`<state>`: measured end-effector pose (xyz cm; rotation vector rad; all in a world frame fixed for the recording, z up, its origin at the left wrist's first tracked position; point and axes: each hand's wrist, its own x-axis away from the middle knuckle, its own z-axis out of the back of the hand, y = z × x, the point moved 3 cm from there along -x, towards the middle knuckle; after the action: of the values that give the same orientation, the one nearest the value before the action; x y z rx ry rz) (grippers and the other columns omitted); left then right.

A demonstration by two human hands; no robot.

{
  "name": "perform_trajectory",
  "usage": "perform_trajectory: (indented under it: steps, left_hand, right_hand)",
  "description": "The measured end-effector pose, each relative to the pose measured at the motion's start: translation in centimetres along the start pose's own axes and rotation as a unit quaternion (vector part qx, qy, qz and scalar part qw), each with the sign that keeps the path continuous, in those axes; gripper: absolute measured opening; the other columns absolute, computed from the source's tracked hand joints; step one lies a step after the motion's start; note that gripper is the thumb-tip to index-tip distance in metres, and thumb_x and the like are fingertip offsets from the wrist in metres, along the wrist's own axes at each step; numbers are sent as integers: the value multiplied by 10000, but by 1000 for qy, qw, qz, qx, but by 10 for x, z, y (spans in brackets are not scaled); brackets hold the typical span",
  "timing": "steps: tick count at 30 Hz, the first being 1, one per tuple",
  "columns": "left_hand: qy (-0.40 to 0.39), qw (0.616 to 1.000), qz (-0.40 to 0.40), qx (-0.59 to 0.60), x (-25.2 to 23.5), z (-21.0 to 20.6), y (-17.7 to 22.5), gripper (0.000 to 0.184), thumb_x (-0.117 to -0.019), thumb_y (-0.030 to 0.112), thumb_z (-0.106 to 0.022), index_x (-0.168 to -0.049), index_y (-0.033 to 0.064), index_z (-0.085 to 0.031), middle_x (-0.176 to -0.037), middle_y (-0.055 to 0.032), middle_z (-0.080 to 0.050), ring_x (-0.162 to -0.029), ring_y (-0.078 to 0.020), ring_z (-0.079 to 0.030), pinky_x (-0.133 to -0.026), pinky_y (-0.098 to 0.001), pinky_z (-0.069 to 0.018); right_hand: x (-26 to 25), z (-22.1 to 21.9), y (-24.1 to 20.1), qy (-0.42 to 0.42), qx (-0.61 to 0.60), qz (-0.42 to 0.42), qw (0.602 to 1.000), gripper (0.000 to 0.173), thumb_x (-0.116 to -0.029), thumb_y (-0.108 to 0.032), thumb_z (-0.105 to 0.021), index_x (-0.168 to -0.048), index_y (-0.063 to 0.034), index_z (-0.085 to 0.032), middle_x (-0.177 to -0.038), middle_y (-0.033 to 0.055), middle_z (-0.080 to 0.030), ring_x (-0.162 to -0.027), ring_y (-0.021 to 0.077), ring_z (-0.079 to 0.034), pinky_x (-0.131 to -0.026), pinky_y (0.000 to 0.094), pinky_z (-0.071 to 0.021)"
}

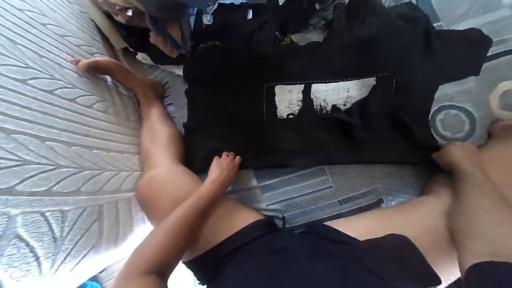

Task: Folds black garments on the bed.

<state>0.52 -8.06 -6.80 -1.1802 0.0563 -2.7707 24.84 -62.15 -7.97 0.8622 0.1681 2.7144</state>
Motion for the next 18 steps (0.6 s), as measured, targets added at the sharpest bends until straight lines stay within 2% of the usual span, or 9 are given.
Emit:
perform_trajectory:
  steps: [3, 5, 8, 10, 11, 13, 14, 15, 18]
  left_hand:
    - [-44, 997, 43, 54, 5, 3, -17, 462, -842, 105, -762, -1288, 70, -644, -1379, -204, -582, -1330, -437, -509, -921, -638, -507]
    - [-33, 984, 80, 156, 7, 10, -35, 389, -880, 169, -756, -1244, 57, -676, -1354, -214, -610, -1297, -444, -547, -923, -688, -501]
    - [180, 936, 118, 279, -1, 22, -29, 317, -955, 103, -644, -1243, -29, -640, -1342, -327, -558, -1254, -538, -532, -989, -723, -444]
    - [290, 894, 120, 321, -12, 20, -3, 464, -1023, 252, -550, -1401, -19, -543, -1500, -335, -432, -1404, -556, -382, -1088, -746, -318]
    - [311, 880, 129, 336, -20, 14, 9, 591, -1042, 392, -512, -1493, 14, -468, -1595, -318, -325, -1488, -550, -255, -1138, -764, -212]
    - [318, 874, 169, 327, -41, -8, 18, 837, -1013, 635, -438, -1622, 78, -297, -1689, -294, -111, -1545, -555, -39, -1149, -806, -28]
    - [322, 873, 201, 307, -49, -16, 13, 913, -983, 718, -400, -1646, 111, -243, -1700, -278, -70, -1547, -553, -6, -1145, -808, -2]
    - [324, 867, 238, 294, -55, -22, 1, 958, -962, 770, -367, -1657, 130, -210, -1706, -264, -59, -1550, -547, -2, -1153, -798, 0]
    - [324, 835, 332, 296, -61, -32, -46, 970, -959, 787, -335, -1659, 130, -192, -1708, -254, -69, -1565, -505, -31, -1214, -709, -13]
  right_hand:
    - [-2, -7, -6, 7, 45, -1, 999, 374, -935, -157, -705, -1146, 146, -642, -1276, 413, -584, -1278, 590, -506, -1033, 780, -344]
    - [21, 5, -15, 68, 13, 12, 998, 396, -942, -72, -675, -1240, 173, -585, -1330, 433, -532, -1298, 613, -470, -1039, 785, -340]
    - [70, 27, -47, 161, -36, 34, 986, 408, -966, -19, -577, -1323, 167, -509, -1345, 425, -520, -1275, 600, -504, -999, 751, -412]
    - [82, 12, -71, 164, -120, 81, 976, 424, -1019, -132, -521, -1357, 124, -505, -1355, 413, -515, -1266, 587, -518, -984, 739, -430]
    - [78, -5, -80, 146, -173, 104, 969, 526, -1071, -294, -488, -1430, 89, -474, -1423, 403, -472, -1328, 583, -466, -1031, 746, -394]
    - [63, -40, -89, 96, -230, 113, 962, 804, -1048, -566, -459, -1610, -21, -275, -1645, 340, -195, -1518, 558, -165, -1146, 786, -172]
    - [53, -49, -89, 85, -222, 105, 966, 884, -1023, -646, -431, -1652, -84, -167, -1697, 281, -47, -1555, 520, -15, -1163, 788, -63]
    - [43, -55, -85, 85, -212, 90, 969, 924, -1002, -704, -398, -1666, -131, -105, -1713, 234, 36, -1564, 489, 65, -1165, 783, -6]
    - [23, -60, -69, 95, -216, 44, 971, 942, -983, -758, -339, -1671, -179, -59, -1715, 203, 99, -1572, 435, 117, -1188, 744, 42]
